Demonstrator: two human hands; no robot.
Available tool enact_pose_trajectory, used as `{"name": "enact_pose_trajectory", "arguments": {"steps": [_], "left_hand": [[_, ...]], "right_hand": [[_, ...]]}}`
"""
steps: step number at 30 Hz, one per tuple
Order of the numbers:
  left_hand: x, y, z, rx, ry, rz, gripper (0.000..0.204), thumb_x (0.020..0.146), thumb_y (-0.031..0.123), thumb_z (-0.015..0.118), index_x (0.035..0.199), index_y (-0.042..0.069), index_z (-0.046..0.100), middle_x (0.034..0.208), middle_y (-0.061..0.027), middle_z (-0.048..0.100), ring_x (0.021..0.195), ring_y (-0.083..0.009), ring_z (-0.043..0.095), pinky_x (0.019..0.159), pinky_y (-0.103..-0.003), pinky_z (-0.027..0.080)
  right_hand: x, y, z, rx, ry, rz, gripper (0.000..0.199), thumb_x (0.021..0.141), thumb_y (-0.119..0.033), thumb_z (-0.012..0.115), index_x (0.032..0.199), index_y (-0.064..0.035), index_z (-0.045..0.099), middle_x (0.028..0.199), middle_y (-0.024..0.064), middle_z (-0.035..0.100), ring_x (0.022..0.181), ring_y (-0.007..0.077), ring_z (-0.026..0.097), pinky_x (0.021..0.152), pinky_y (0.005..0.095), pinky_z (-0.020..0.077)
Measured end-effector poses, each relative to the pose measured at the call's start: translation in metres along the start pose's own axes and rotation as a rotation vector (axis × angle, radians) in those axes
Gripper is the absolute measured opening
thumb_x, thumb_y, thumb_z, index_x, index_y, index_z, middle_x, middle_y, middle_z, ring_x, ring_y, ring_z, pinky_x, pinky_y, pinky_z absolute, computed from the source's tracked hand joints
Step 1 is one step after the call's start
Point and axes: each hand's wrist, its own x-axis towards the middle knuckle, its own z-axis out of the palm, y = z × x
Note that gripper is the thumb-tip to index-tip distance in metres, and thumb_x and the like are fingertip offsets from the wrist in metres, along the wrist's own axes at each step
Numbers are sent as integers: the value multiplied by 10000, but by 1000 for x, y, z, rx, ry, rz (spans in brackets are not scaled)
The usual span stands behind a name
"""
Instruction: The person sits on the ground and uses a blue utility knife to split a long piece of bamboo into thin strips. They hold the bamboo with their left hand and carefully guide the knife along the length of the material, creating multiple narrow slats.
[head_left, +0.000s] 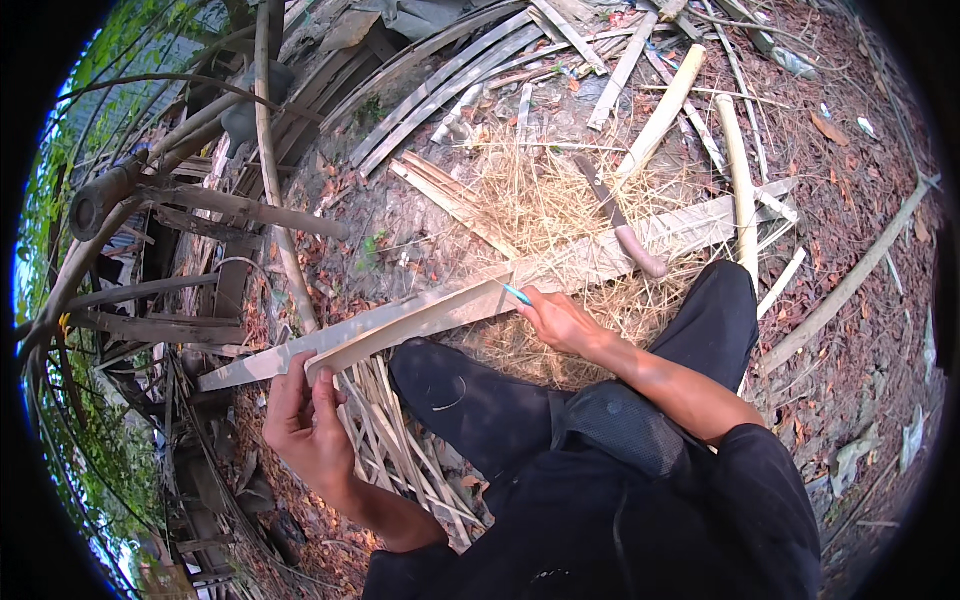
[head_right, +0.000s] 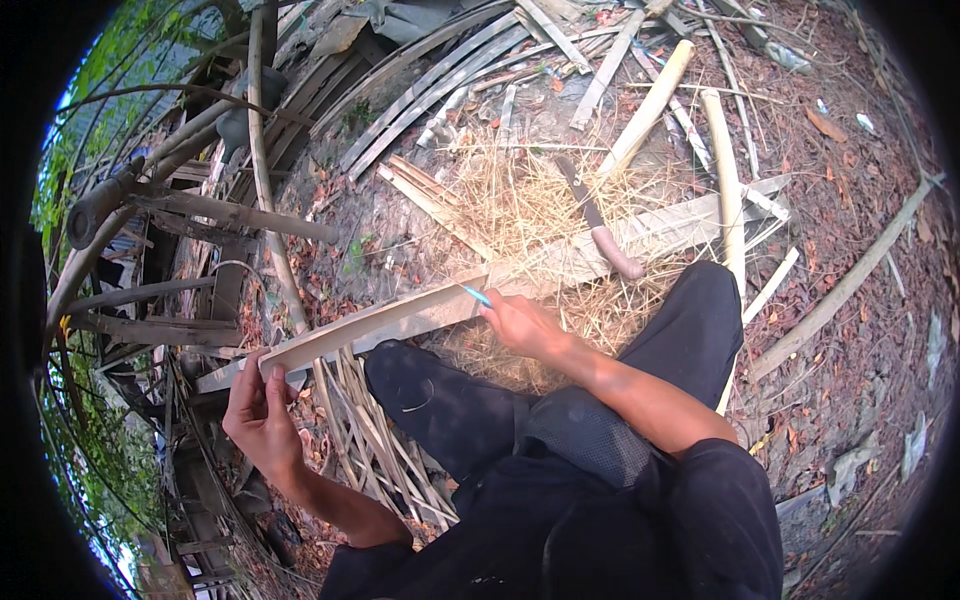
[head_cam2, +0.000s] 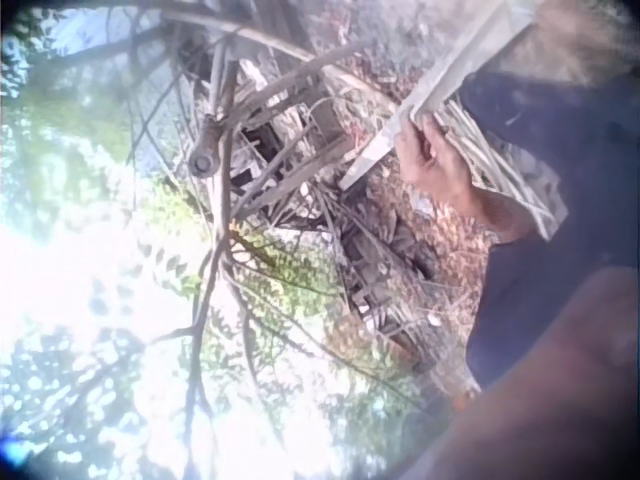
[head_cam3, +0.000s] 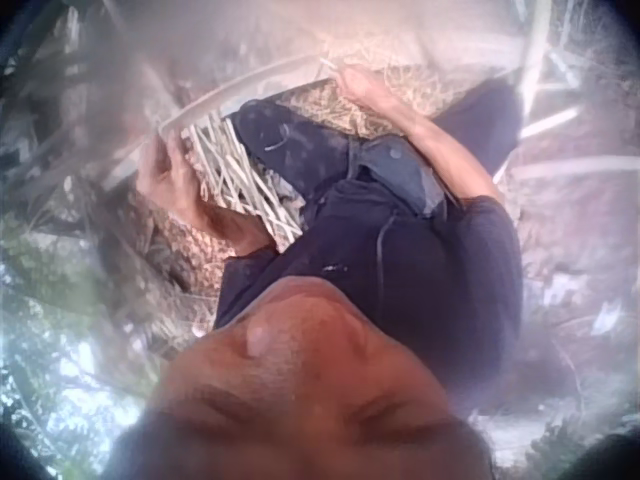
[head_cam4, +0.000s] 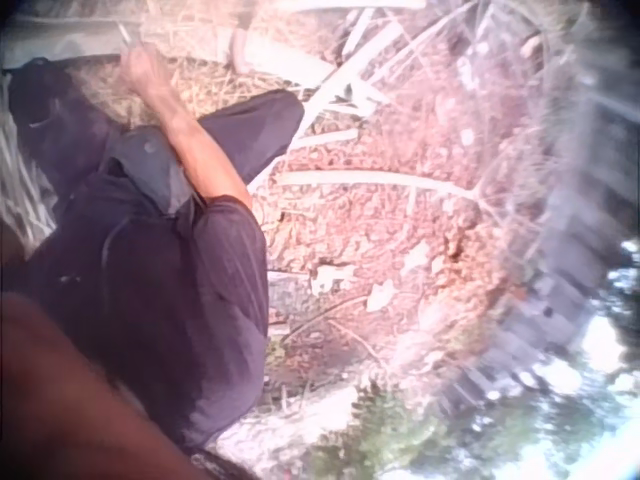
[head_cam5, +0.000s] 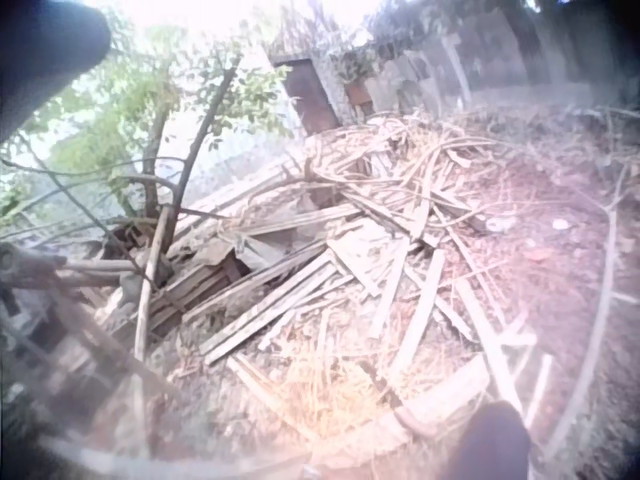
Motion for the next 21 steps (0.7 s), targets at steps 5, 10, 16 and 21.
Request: {"name": "enact_pose_trajectory", "arguments": {"steps": [5, 10, 16, 21], "left_hand": [[7, 7, 1, 94, -41, 69, 208, 863, -66, 612, 1064, -49, 666, 748, -43, 541, 587, -76, 554, 502, -204, 401], [0, 9, 4, 143, -9, 98, 185, 857, -63, 623, 1036, -55, 670, 726, -44, 532, 578, -80, 547, 504, -206, 396], [9, 13, 12, 101, -24, 96, 176, 876, -62, 605, 1044, -67, 658, 749, -48, 532, 585, -77, 529, 511, -203, 400], [0, -5, 2, 72, 25, -13, 172, 890, -68, 587, 1047, -65, 656, 790, -34, 520, 611, -74, 526, 509, -206, 404]], "right_hand": [[18, -38, -1, -28, -37, 76, 380, 1025, -380, 354, 1136, -36, 472, 839, 218, 677, 777, 425, 649, 681, 501, 507], [42, 11, 37, -234, 0, 126, 354, 1014, -355, 386, 1124, -36, 494, 804, 222, 666, 800, 389, 666, 657, 489, 542], [62, 148, 84, -417, 293, 143, 365, 1013, -341, 388, 1079, -3, 509, 732, 206, 641, 705, 391, 659, 635, 485, 535], [33, 63, 58, -25, 81, 309, 385, 1018, -346, 374, 1067, 17, 492, 682, 208, 622, 660, 401, 641, 622, 494, 513]]}}
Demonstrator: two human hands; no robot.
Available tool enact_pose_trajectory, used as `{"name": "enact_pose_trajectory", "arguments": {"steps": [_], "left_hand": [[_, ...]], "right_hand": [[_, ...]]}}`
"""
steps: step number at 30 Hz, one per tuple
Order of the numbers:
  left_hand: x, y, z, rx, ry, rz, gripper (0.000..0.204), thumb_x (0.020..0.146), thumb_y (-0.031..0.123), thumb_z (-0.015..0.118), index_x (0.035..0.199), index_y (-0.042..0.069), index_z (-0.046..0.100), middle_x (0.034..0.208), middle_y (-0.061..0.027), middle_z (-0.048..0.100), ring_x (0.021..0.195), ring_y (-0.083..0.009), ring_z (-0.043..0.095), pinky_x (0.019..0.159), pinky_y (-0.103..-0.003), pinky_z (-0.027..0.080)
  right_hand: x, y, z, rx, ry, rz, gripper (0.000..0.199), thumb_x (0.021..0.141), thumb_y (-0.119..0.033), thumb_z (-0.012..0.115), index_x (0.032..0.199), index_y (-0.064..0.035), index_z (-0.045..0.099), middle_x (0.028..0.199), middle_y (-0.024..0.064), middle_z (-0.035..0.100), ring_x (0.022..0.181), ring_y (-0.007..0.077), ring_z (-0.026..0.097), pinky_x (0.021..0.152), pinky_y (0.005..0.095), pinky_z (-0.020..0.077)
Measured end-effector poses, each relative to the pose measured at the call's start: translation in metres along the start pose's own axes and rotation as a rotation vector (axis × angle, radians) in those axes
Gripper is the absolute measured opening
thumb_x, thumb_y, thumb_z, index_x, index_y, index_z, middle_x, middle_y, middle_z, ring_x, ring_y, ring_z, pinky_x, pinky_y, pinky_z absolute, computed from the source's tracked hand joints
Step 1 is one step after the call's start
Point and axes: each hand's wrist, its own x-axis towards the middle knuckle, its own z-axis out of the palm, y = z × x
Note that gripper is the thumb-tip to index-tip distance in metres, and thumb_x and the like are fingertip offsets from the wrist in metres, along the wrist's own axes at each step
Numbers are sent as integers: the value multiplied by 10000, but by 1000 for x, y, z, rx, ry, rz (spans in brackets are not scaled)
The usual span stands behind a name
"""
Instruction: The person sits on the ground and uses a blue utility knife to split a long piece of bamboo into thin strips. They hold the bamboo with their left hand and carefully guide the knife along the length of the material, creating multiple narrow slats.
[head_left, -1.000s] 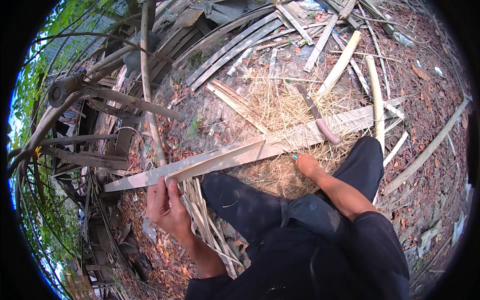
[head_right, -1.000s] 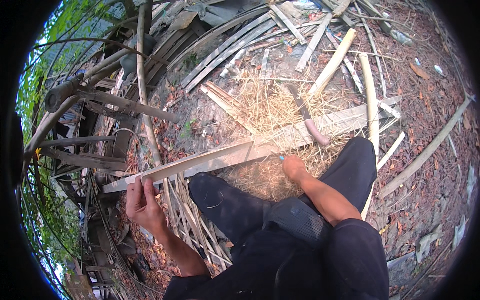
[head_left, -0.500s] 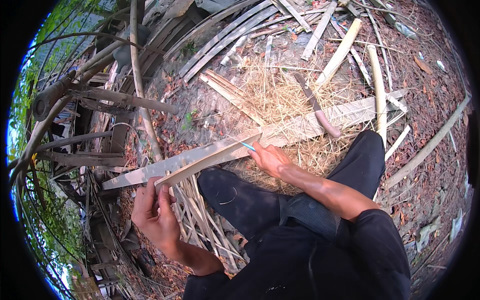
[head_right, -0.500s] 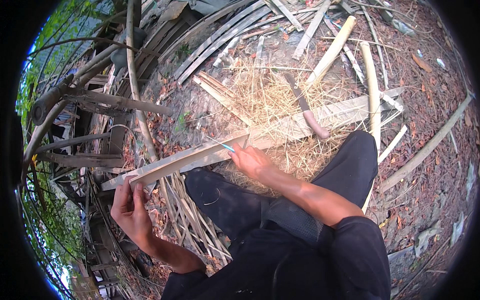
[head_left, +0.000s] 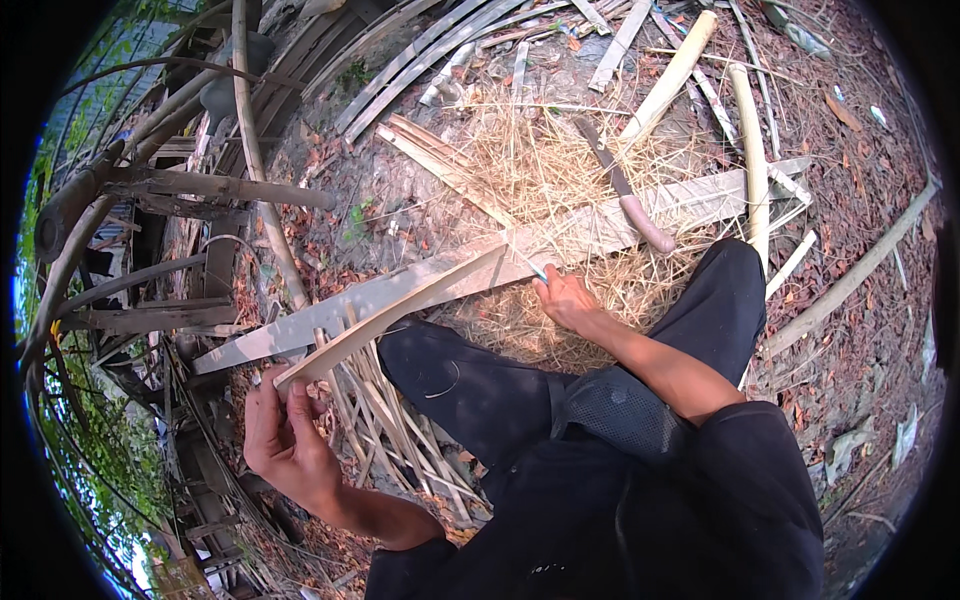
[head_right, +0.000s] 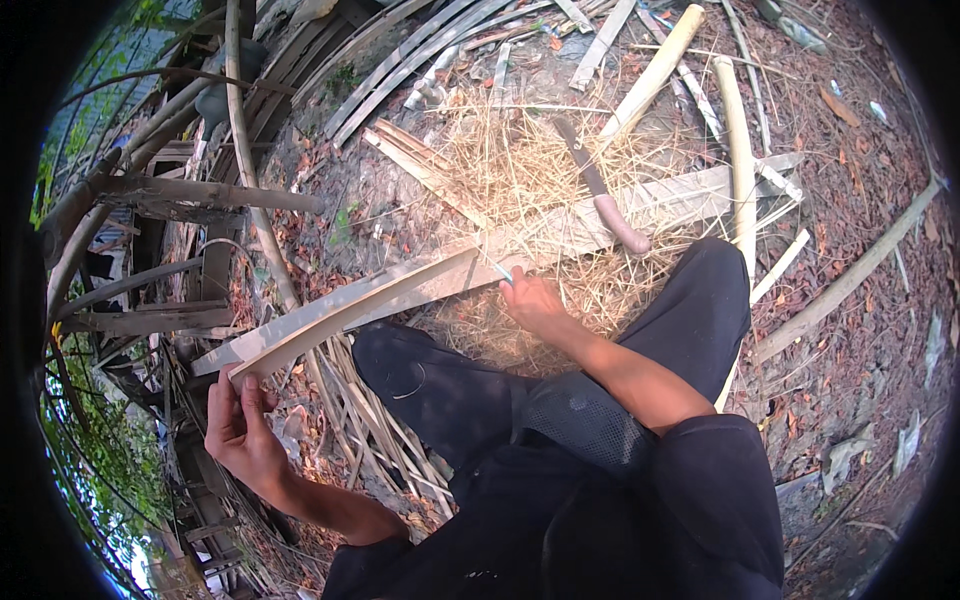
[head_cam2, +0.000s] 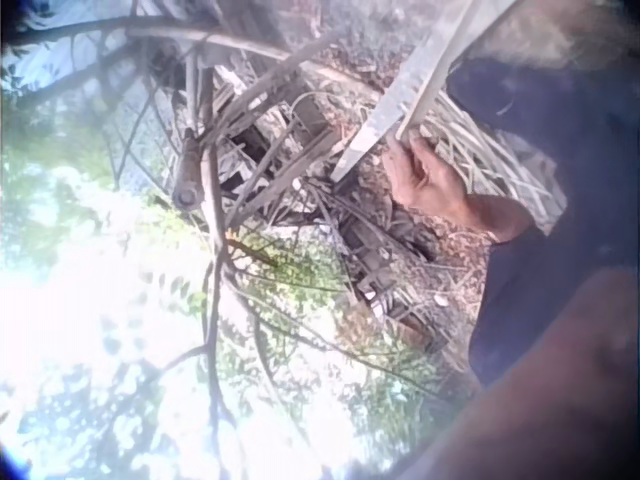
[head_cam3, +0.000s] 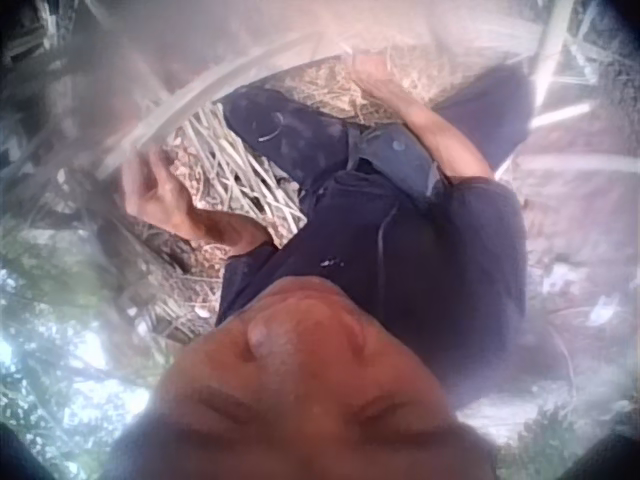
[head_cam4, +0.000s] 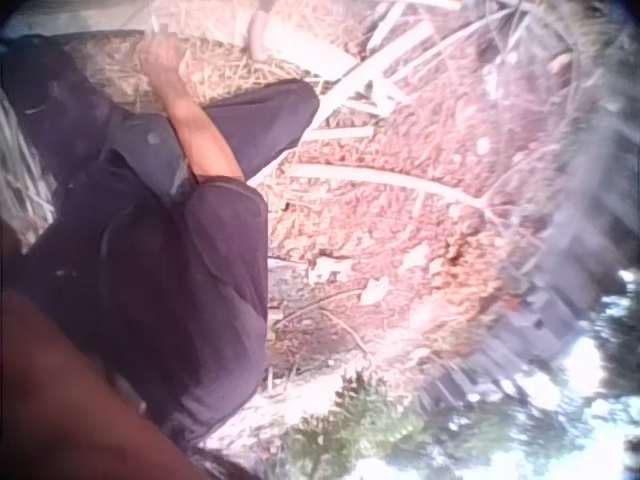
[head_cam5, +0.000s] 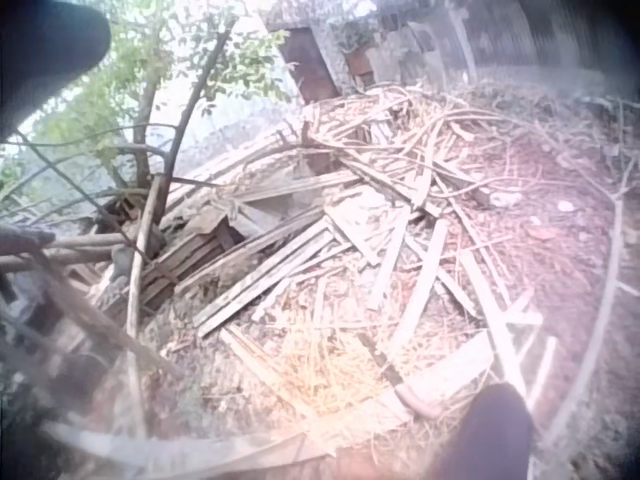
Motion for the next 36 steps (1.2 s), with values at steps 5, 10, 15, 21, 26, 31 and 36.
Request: {"name": "enact_pose_trajectory", "arguments": {"steps": [5, 10, 15, 21, 26, 31, 36], "left_hand": [[-3, 8, 2, 24, -17, 54, 171, 887, -76, 589, 1048, -79, 647, 797, -52, 530, 610, -87, 527, 510, -212, 414], [-2, 8, 6, 79, -4, 56, 196, 888, -78, 587, 1076, -89, 642, 802, -62, 541, 606, -90, 527, 521, -212, 418], [4, -1, 0, 61, 15, 20, 232, 890, -72, 593, 1117, -101, 630, 793, -62, 541, 611, -88, 528, 531, -213, 428], [3, -10, -12, 43, -55, 27, 226, 906, -51, 584, 1123, -83, 635, 803, -35, 541, 636, -72, 507, 546, -211, 418], [-8, 4, -10, 69, -92, 136, 221, 912, -27, 591, 1122, -80, 635, 816, -39, 552, 628, -70, 511, 531, -211, 408], [-4, 16, 2, 116, 0, 173, 184, 872, -50, 616, 1047, -31, 668, 724, -65, 556, 552, -98, 550, 488, -243, 416], [-1, 26, 18, 69, 8, 182, 150, 876, -29, 627, 1020, -36, 666, 747, -79, 581, 562, -110, 573, 499, -244, 434]], "right_hand": [[-21, -68, -38, 178, -2, -371, 389, 1023, -346, 377, 1123, 16, 477, 581, 207, 585, 554, 389, 610, 530, 497, 485], [0, -49, -10, -6, 57, -331, 347, 1019, -341, 390, 1063, -14, 497, 591, 191, 603, 538, 384, 617, 536, 491, 500], [12, -51, -5, -69, 71, -345, 325, 1013, -341, 398, 1029, -36, 509, 597, 193, 610, 526, 385, 619, 506, 505, 506], [10, -57, -9, -161, 11, -271, 341, 988, -360, 438, 1037, -29, 506, 711, 230, 641, 723, 415, 654, 663, 498, 533], [-7, -49, -42, -111, -20, -351, 371, 984, -347, 446, 1146, -15, 489, 725, 246, 635, 711, 444, 632, 651, 524, 505], [-27, -50, -45, -79, 65, -430, 320, 998, -312, 442, 1105, -12, 465, 691, 220, 622, 670, 428, 622, 591, 516, 481], [-26, -54, -36, -152, 88, -385, 299, 1022, -313, 386, 1046, -24, 458, 670, 193, 622, 622, 388, 621, 554, 481, 487]]}}
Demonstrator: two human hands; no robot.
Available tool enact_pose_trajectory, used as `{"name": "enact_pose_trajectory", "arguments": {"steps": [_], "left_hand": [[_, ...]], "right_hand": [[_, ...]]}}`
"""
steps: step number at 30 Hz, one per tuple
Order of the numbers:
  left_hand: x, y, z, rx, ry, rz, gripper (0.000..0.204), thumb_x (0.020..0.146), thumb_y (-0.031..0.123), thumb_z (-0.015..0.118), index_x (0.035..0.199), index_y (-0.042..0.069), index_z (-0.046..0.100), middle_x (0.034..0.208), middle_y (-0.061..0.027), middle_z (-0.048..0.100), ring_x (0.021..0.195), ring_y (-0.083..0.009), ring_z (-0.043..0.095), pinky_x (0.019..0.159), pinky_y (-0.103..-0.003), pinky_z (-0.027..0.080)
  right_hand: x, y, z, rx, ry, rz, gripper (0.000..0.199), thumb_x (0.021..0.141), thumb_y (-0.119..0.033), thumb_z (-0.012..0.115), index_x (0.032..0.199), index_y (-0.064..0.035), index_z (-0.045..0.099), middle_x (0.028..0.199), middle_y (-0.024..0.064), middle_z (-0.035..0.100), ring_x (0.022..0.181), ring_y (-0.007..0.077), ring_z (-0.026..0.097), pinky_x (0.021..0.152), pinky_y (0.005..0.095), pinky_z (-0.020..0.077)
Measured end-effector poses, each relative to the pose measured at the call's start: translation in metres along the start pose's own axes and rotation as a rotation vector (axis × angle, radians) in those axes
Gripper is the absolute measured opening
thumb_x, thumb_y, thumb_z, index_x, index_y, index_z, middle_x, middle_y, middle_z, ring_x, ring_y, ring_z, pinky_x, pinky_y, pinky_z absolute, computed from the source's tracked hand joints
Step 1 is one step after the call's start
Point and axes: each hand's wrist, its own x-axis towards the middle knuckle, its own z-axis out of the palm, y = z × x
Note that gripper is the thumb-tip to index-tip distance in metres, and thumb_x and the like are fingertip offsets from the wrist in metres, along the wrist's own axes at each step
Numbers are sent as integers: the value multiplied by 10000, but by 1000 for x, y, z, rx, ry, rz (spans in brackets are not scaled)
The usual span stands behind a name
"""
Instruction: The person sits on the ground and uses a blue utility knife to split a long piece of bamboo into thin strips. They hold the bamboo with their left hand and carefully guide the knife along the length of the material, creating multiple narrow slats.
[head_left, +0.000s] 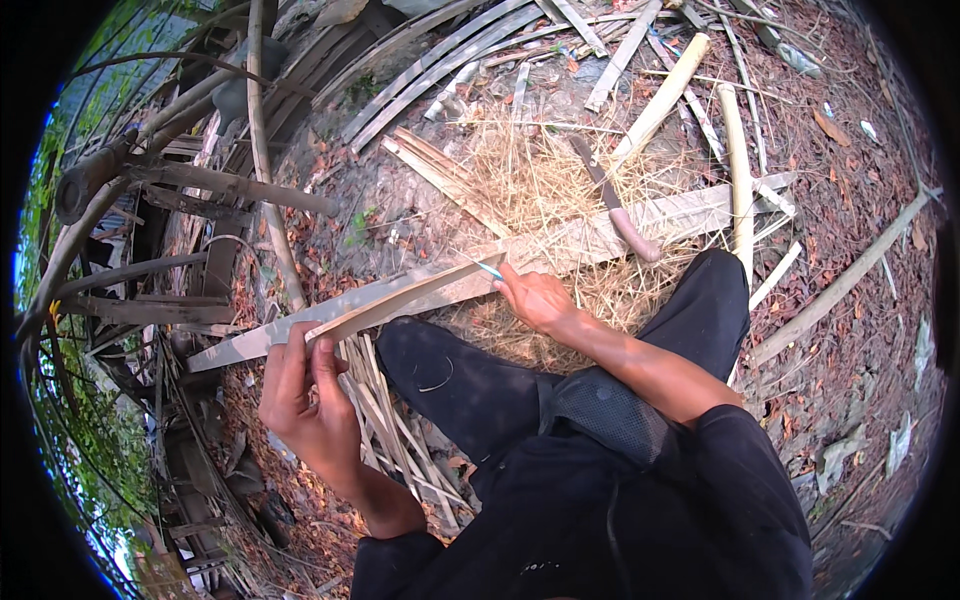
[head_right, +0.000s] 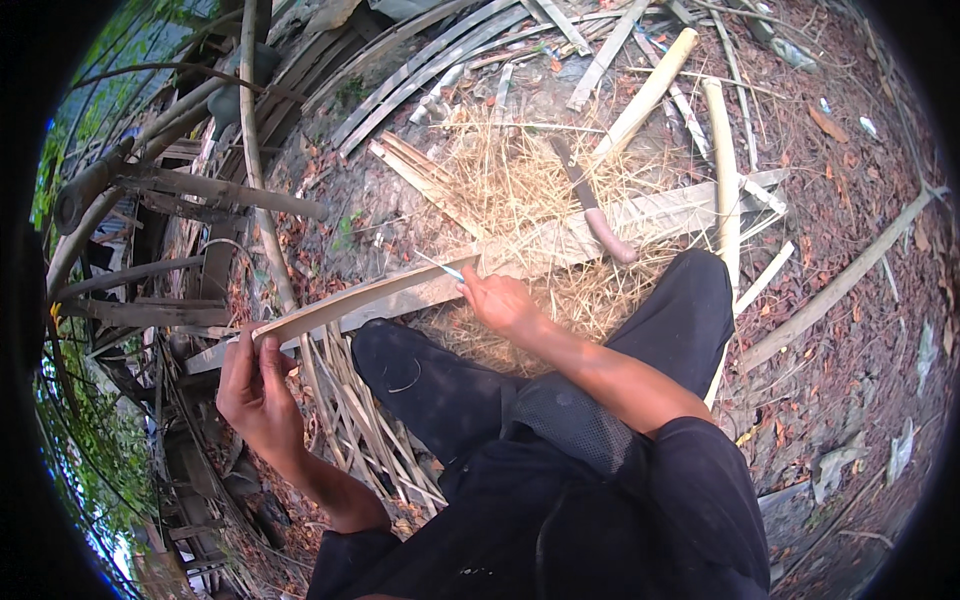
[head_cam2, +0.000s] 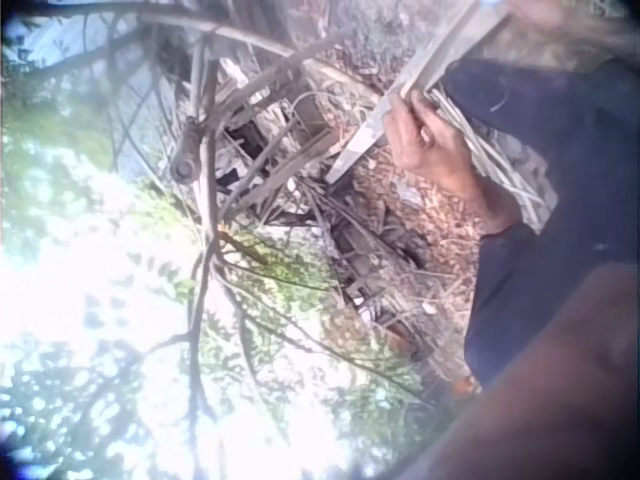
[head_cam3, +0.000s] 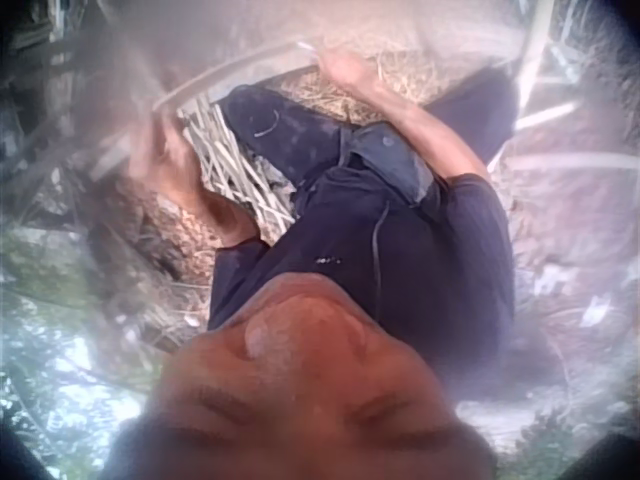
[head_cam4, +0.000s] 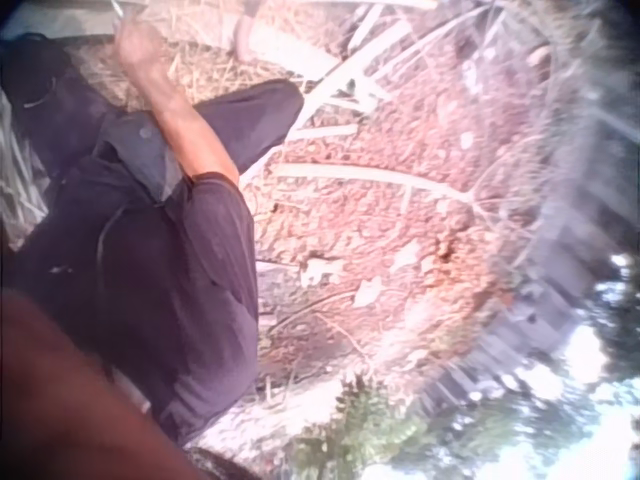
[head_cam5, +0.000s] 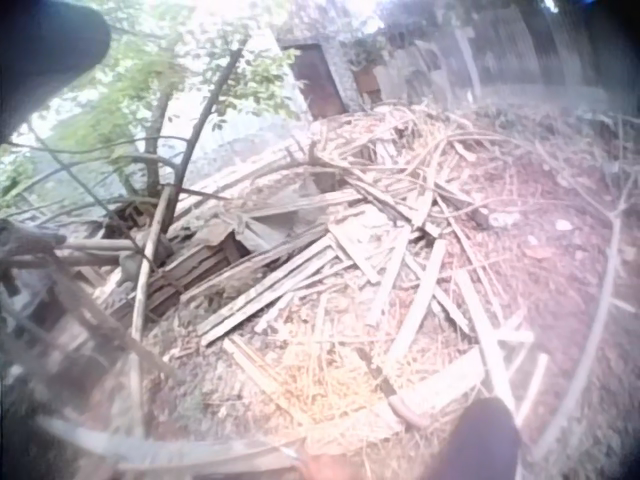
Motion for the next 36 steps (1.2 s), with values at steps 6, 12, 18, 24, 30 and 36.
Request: {"name": "enact_pose_trajectory", "arguments": {"steps": [6, 12, 18, 24, 30, 36], "left_hand": [[2, 10, 11, 36, 32, 134, 100, 879, -10, 636, 967, -44, 669, 789, -90, 623, 593, -121, 600, 521, -240, 452], [8, 10, 15, 25, 43, 72, 106, 890, -32, 613, 965, -90, 659, 757, -94, 593, 571, -121, 578, 514, -238, 433], [23, -11, 17, 72, 98, 23, 153, 919, -15, 588, 1034, -101, 642, 760, -84, 577, 589, -113, 560, 533, -233, 427], [27, -17, 24, 42, 116, -25, 214, 939, 18, 583, 1117, -90, 633, 800, -70, 569, 624, -101, 536, 562, -233, 432], [22, -52, 12, 139, 172, -243, 347, 967, 188, 600, 1218, -52, 617, 926, -113, 667, 768, -133, 587, 710, -265, 500], [18, -54, 9, 135, 129, -192, 330, 968, 177, 597, 1211, -45, 624, 975, -133, 671, 769, -142, 596, 715, -269, 510]], "right_hand": [[7, 41, 32, -100, -36, 99, 326, 1027, -328, 370, 1077, -31, 495, 774, 222, 644, 723, 366, 661, 610, 457, 530], [-28, 99, 87, -96, -43, 235, 379, 1026, -333, 358, 1066, 17, 498, 678, 200, 612, 660, 342, 625, 630, 474, 509], [-3, 27, 18, 80, -102, 173, 404, 1024, -300, 359, 1040, 67, 526, 708, 214, 628, 668, 359, 637, 623, 471, 515], [-3, 17, -7, 135, -131, 205, 411, 1024, -294, 349, 1066, 78, 518, 723, 212, 637, 680, 367, 636, 664, 471, 519], [-1, 12, -43, 437, -79, 324, 267, 997, -197, 370, 1064, 35, 483, 615, 170, 572, 564, 366, 594, 533, 480, 469], [-2, 7, -17, 272, 2, 44, 238, 999, -255, 427, 1080, -32, 440, 617, 194, 566, 598, 398, 607, 558, 493, 498]]}}
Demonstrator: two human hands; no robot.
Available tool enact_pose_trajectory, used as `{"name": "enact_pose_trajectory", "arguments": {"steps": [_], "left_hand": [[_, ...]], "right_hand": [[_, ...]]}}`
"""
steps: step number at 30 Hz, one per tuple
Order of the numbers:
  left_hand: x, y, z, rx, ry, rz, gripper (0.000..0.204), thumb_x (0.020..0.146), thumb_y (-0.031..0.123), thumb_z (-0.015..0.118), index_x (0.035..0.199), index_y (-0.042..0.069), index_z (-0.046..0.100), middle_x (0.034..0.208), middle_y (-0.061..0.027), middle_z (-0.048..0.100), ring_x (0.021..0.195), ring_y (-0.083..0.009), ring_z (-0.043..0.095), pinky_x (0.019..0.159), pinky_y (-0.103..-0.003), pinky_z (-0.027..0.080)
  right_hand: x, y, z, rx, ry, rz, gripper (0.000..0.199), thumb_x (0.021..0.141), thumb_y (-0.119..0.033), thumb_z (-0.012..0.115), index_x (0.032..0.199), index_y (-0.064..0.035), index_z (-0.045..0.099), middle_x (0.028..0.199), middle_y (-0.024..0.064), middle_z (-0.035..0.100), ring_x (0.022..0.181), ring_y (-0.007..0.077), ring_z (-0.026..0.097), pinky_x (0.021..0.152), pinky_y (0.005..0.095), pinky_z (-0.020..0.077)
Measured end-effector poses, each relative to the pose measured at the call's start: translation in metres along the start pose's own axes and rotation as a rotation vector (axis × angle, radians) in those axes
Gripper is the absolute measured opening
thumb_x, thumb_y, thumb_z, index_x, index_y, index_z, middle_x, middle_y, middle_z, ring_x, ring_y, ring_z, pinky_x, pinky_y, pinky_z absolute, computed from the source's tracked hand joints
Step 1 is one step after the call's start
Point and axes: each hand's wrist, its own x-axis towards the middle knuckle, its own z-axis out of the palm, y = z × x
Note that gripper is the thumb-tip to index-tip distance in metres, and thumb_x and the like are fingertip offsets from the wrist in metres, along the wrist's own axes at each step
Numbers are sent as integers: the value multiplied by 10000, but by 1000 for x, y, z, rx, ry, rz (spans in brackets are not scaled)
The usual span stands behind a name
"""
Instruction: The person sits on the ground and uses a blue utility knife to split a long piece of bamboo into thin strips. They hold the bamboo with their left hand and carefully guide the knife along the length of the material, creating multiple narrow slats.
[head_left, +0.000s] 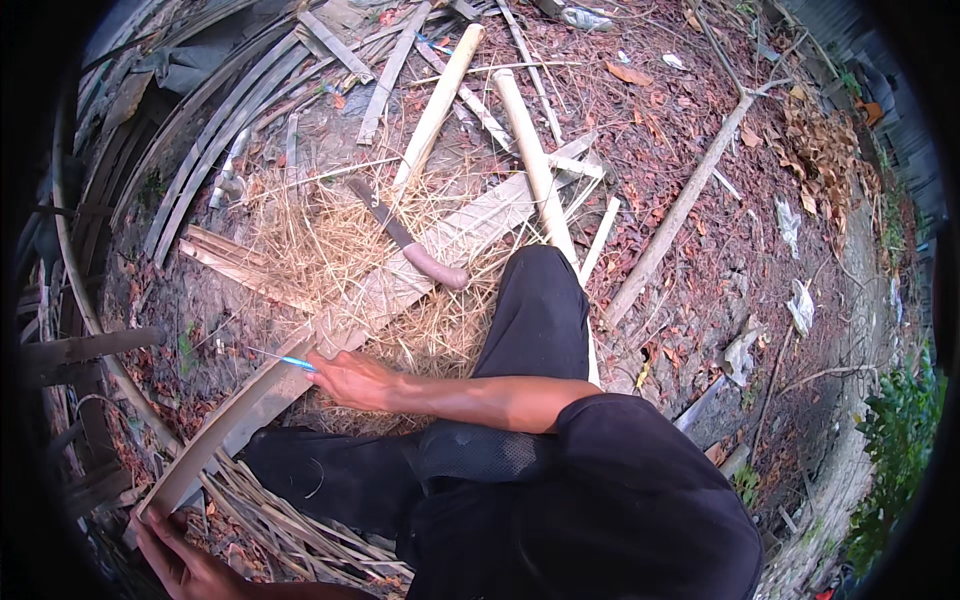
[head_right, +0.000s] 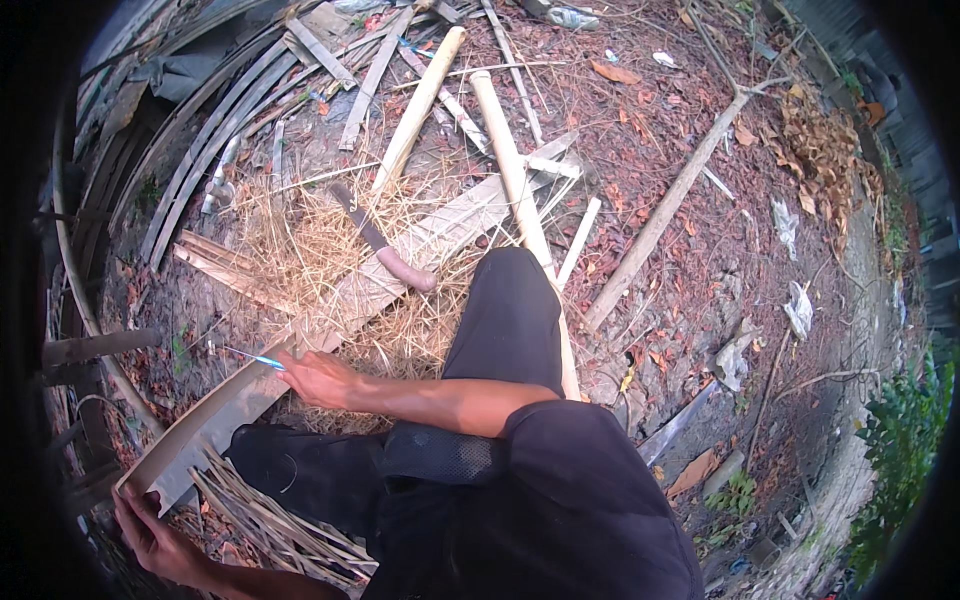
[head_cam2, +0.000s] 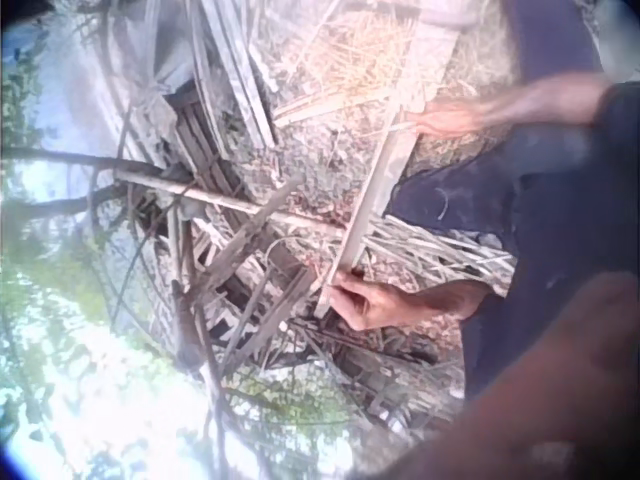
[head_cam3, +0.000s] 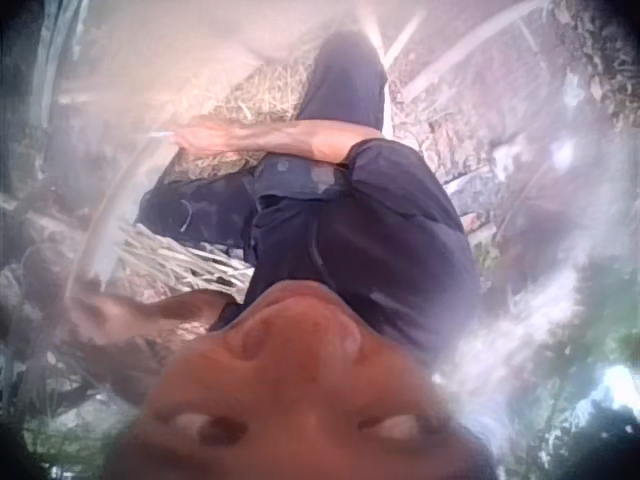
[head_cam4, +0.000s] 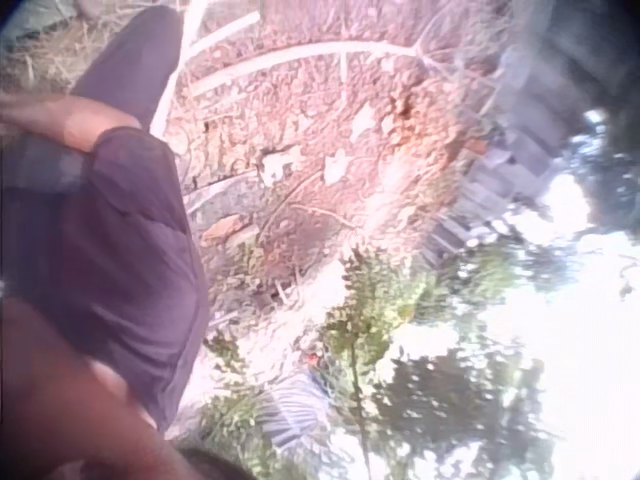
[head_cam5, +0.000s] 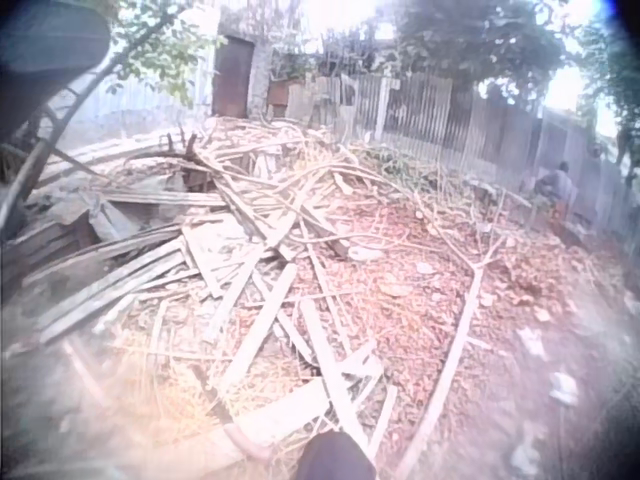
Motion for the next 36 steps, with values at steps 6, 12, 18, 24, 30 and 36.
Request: {"name": "enact_pose_trajectory", "arguments": {"steps": [6, 12, 18, 24, 30, 36], "left_hand": [[-6, 34, 4, -82, -4, 71, 244, 948, 49, 596, 1135, -106, 623, 803, -78, 582, 622, -100, 517, 574, -232, 456], [-17, 25, -13, -119, -101, 151, 192, 920, 2, 607, 1092, -72, 651, 807, -75, 612, 618, -104, 589, 563, -240, 469], [-31, 18, -24, -112, -37, 74, 178, 910, -22, 605, 1074, -74, 646, 808, -69, 600, 626, -104, 589, 555, -237, 458], [-45, 30, -23, -115, -80, 150, 176, 936, 15, 586, 1077, -77, 639, 830, -57, 592, 653, -95, 574, 591, -227, 470], [-36, 23, -22, -142, -36, 125, 147, 916, -7, 604, 1035, -83, 646, 800, -84, 608, 616, -115, 602, 543, -233, 477], [-31, 18, -29, -161, -76, 142, 160, 901, -25, 615, 1045, -77, 659, 770, -86, 617, 634, -115, 625, 556, -245, 496]], "right_hand": [[26, 60, 63, -294, 50, 2, 281, 1013, -342, 397, 1130, -89, 433, 674, 212, 603, 650, 416, 627, 639, 512, 517], [-18, 142, 56, -382, -17, 252, 370, 1003, -310, 415, 1100, 39, 491, 783, 278, 645, 770, 423, 655, 698, 533, 508], [1, 49, 40, 49, 14, 103, 354, 1012, -336, 413, 1096, 2, 477, 630, 263, 601, 603, 463, 605, 546, 517, 483], [10, 27, 47, -226, -2, 64, 333, 1007, -356, 438, 1090, -35, 470, 581, 235, 593, 582, 447, 620, 524, 506, 512], [21, 41, 71, -217, 76, -3, 308, 980, -326, 485, 1109, -47, 474, 623, 266, 604, 633, 457, 637, 555, 550, 514], [13, 92, 76, -369, 148, 113, 269, 991, -300, 462, 1070, -44, 487, 678, 249, 631, 646, 450, 646, 602, 534, 534]]}}
